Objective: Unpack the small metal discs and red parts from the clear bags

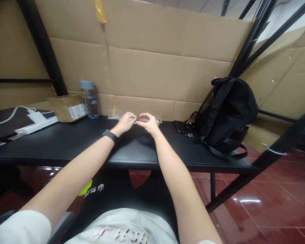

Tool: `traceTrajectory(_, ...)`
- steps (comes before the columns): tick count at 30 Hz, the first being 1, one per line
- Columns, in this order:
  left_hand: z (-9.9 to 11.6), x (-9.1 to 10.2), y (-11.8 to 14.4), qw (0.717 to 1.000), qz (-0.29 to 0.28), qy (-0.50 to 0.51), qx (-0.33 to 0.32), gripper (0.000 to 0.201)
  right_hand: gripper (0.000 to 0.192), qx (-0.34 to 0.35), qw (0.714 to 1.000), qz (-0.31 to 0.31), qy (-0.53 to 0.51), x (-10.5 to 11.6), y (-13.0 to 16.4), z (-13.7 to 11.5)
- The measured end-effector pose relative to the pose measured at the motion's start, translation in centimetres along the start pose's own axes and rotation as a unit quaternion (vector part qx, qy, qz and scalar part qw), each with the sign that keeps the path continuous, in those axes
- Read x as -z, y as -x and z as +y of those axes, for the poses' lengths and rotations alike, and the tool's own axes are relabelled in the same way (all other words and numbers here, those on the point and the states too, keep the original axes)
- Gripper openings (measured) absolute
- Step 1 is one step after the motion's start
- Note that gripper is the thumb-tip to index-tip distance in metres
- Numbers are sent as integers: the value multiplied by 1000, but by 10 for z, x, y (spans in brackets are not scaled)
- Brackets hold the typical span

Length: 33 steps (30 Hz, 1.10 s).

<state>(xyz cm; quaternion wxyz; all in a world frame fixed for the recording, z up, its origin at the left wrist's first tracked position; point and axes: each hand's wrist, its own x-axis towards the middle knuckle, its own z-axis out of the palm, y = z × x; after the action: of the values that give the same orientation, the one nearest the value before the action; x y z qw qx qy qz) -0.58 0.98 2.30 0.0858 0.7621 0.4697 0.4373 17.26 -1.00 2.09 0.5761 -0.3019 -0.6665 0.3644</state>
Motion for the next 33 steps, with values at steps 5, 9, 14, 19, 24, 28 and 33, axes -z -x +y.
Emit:
traceTrajectory(5,1,-2,2,1000,4,-6,-22,17,50,12,1000,8,4,3,-1,1)
traceTrajectory(9,-3,-5,0,1000,9,8,-29,15,52,0,1000,-4,3,2,0,0)
traceTrajectory(14,-6,-8,-2,999,17,19,-41,17,53,2,1000,-2,-4,4,0,3)
traceTrajectory(19,-1,-7,1,999,20,11,-31,17,52,7,1000,5,-18,6,0,6)
traceTrajectory(24,0,-9,1,1000,9,19,-10,18,53,1,1000,-1,-17,5,1,5)
traceTrajectory(28,-1,-12,-1,999,17,45,-25,16,50,2,1000,5,-11,5,0,6)
traceTrajectory(33,2,-9,1,994,59,58,-71,13,41,-34,999,22,27,8,-3,9)
